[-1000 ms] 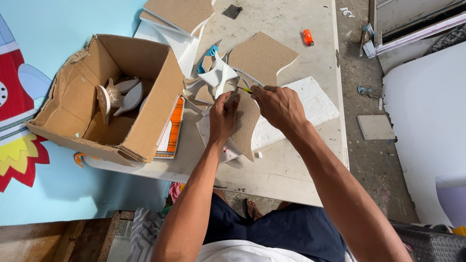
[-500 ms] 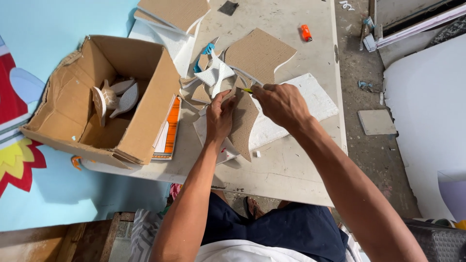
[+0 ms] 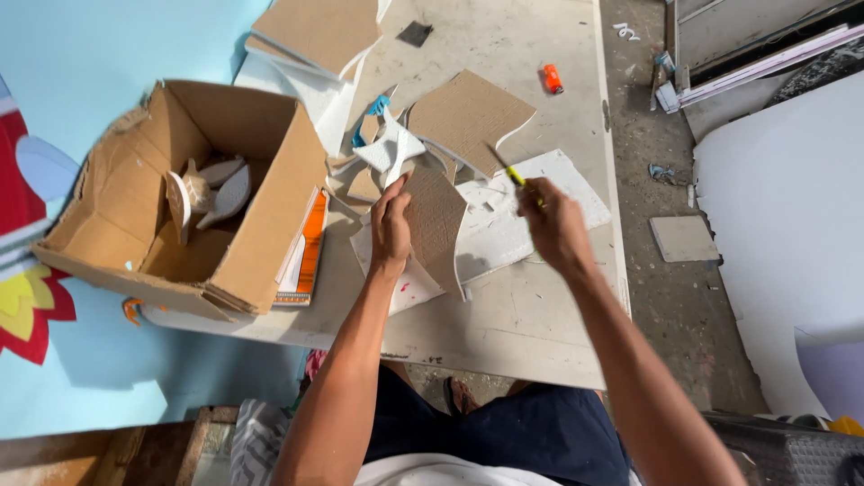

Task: The person uses a yellow utility knife to cut a piece of corrugated cardboard on a white table. They trim the edges and then score and snap off a small section of the cardboard.

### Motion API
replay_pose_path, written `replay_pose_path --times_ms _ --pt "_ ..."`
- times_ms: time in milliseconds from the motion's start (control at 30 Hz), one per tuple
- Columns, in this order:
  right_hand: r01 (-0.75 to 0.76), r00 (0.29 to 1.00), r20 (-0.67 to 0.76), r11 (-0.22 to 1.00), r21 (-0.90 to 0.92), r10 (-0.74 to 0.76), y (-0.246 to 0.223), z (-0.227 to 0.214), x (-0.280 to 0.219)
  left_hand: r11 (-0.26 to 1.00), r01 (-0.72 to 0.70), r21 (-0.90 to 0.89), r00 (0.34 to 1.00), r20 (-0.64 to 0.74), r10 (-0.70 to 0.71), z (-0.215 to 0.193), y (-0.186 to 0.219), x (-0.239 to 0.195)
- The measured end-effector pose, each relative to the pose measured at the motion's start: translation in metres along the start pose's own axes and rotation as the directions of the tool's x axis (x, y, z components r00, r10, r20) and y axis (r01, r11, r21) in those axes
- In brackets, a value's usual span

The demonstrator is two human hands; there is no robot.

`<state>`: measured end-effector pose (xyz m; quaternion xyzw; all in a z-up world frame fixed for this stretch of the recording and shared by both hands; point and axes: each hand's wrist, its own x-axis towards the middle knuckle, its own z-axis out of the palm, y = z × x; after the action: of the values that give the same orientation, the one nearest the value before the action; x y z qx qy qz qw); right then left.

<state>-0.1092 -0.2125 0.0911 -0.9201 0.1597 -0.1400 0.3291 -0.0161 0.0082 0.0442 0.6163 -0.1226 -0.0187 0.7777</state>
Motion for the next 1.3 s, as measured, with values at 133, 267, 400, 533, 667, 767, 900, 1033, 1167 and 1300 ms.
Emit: replay_pose_path --times_ms 133,267,400,533,667,767,900,1033,1167,1300 --pt "-0.126 0.991 0.005 0.920 0.371 0.134 -0.058 0.021 -0.027 0.996 0.013 0.084 1.000 -0.023 -0.011 -0.014 -0.016 0.010" --pt "-0.110 0.994 0.006 0.954 0.278 0.113 -0.084 0.027 -0.048 0.992 0.084 0.095 0.996 -0.049 -0.080 -0.014 -0.037 0.017" --pt "-0.057 0.998 -0.002 0.995 0.078 0.057 -0.108 0.020 -0.066 0.984 0.152 -0.094 0.987 0.067 -0.146 -0.004 -0.029 0.009" --pt "0.080 0.990 -0.111 0.993 -0.085 -0.090 -0.114 0.030 -0.069 0.993 0.121 -0.013 0.991 0.061 -0.120 -0.003 -0.009 0.000" --pt "0.181 0.956 -0.196 0.963 -0.198 -0.220 -0.126 0.039 -0.062 0.994 0.111 0.000 0.994 -0.011 -0.111 -0.004 -0.019 0.004" --pt "0.246 0.934 -0.197 0.937 -0.247 -0.297 -0.135 0.045 -0.056 0.991 0.137 -0.011 0.989 -0.051 -0.137 -0.007 -0.008 0.001" --pt "0.250 0.948 -0.125 0.927 -0.280 -0.293 -0.149 0.045 -0.053 0.992 0.109 0.064 0.991 -0.088 -0.104 -0.006 0.003 -0.002" --pt "0.255 0.948 -0.107 0.917 -0.308 -0.300 -0.146 0.048 -0.049 0.993 0.077 0.088 0.992 -0.103 -0.067 -0.012 -0.007 -0.001" --pt "0.277 0.938 -0.114 0.903 -0.327 -0.329 -0.140 0.049 -0.047 0.996 0.077 0.040 0.990 -0.121 -0.071 -0.012 -0.006 -0.001" --pt "0.295 0.929 -0.121 0.897 -0.328 -0.350 -0.143 0.047 -0.048 0.997 0.072 0.040 0.991 -0.113 -0.067 -0.012 -0.002 -0.002"
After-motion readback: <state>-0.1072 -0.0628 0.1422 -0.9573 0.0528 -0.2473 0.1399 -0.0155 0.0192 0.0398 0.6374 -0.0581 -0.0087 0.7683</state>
